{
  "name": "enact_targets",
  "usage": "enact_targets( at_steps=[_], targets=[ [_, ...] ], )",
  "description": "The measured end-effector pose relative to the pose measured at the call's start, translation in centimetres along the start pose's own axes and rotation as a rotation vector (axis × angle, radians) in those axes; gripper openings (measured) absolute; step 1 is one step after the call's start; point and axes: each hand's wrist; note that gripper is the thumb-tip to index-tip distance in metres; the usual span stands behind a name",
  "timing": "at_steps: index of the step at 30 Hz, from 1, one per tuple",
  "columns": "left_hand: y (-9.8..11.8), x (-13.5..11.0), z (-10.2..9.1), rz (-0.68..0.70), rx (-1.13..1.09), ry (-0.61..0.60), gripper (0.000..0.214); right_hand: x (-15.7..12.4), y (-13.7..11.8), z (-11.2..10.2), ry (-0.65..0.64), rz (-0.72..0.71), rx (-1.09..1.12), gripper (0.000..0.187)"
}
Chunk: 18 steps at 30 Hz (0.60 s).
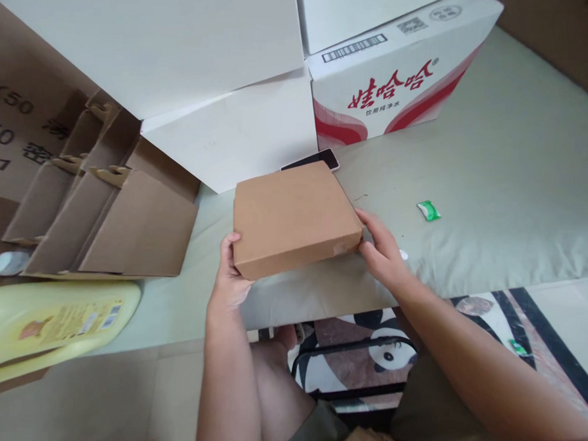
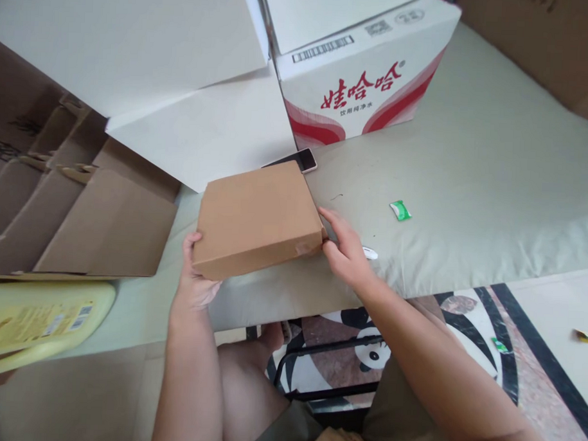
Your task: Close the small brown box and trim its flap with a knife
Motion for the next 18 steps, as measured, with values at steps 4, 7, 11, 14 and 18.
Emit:
enact_targets(
  at_steps=[4,7,11,14,18],
  targets=[
    [0.8,0.4,1.1,0.043,-0.03,0.067,0.088,0.2,-0.1,-1.4,0.093,-0.016,-0.362,0.037],
    [1.4,0.7,1.5,0.115,-0.041,0.131,0.084,0.0,0.4,-2.0,-0.012,0.063,-0.643,0.033],
    [1.3,1.1,1.8,0.153,-0.05,0.177,0.083,-0.4,1.2,-2.1,-0.161,0.122,-0.81,0.031],
    [0.6,1.4,2.0,0.138,-0.032,0.164,0.082,-0.3,1.3,-1.8,-0.206,0.084,-0.812,0.029],
    [-0.1,1.8,2.3,0.143,-0.015,0.147,0.081,0.0,0.8,-1.5,-0.253,0.063,-0.735,0.022]
  ],
)
Point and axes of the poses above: each hand's wrist, its own x-axis towards the middle knuckle, its own z-axis out of the palm, y = z × x, and after that the axes turned 1 degree about x, right-handed
